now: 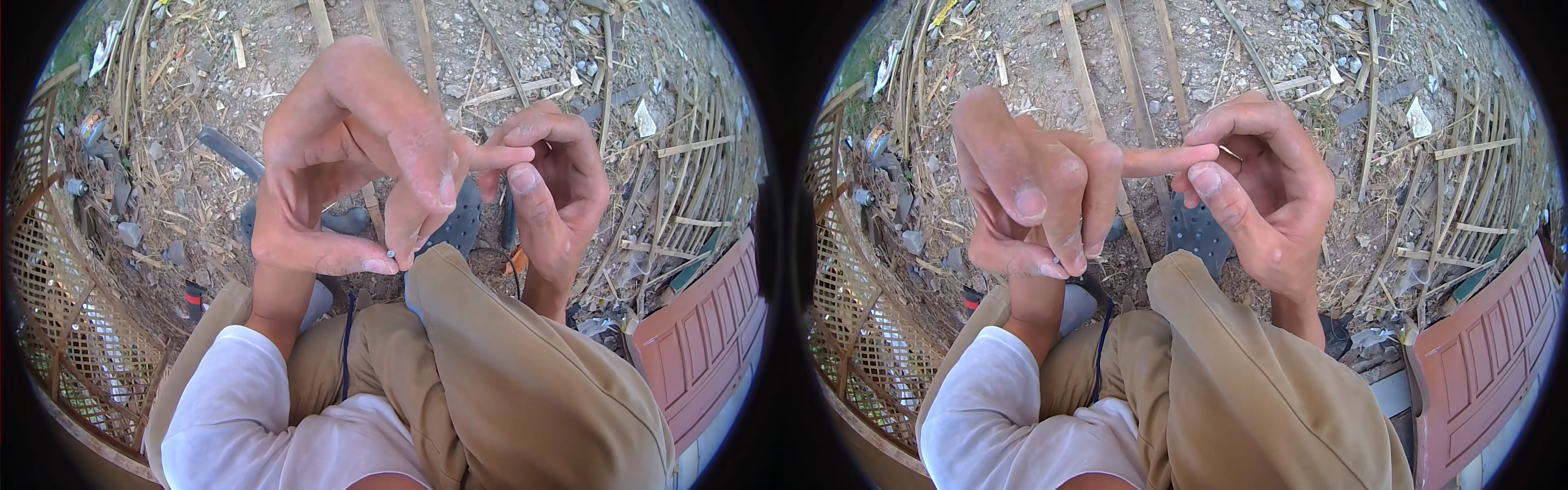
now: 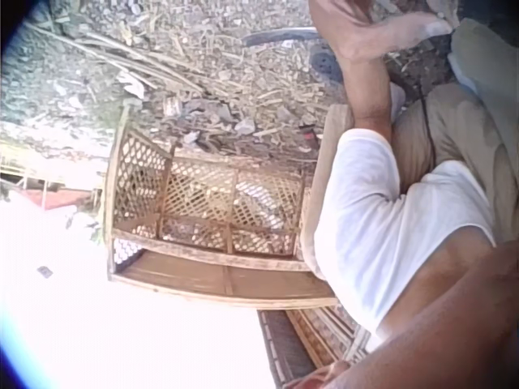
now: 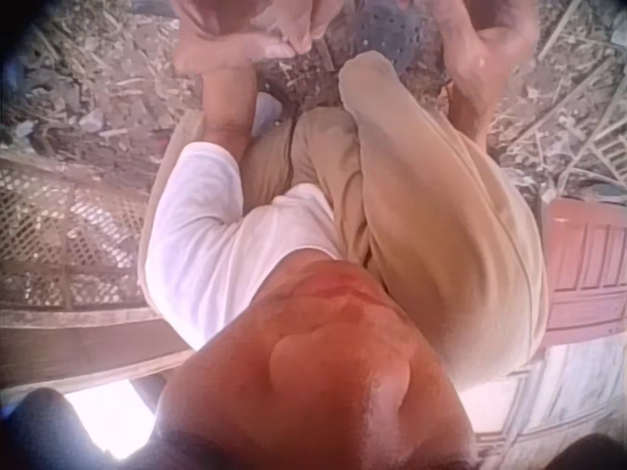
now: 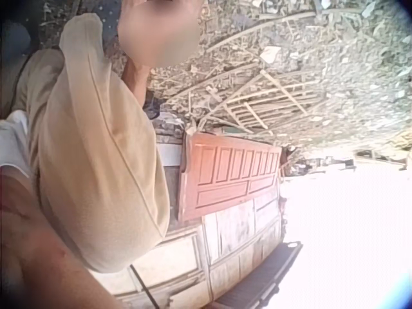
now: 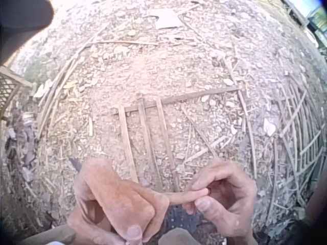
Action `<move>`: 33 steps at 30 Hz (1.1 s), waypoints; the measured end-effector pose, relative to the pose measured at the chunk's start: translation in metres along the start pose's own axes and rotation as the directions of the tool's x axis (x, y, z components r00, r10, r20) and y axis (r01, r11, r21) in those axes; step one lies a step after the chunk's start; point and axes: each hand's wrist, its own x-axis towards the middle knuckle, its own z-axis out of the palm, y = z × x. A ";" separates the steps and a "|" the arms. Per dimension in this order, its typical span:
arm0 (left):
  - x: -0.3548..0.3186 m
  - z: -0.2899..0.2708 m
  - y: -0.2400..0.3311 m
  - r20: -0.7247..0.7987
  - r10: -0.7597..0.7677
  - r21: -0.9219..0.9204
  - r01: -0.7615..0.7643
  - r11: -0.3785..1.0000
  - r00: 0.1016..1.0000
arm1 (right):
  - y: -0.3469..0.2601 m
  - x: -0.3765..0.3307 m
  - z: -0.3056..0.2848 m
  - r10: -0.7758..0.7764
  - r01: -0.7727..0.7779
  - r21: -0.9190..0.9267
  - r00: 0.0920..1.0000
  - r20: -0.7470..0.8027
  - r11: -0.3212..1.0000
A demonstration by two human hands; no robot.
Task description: The person peels a strip of bamboo and uses a hammer to secure it into the frame of a bamboo structure while sitting on the ground.
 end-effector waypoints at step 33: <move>-0.003 0.041 0.023 0.430 -0.049 0.027 0.042 0.999 0.901 | -0.008 -0.037 0.009 -0.059 0.057 0.021 0.989 0.132 0.998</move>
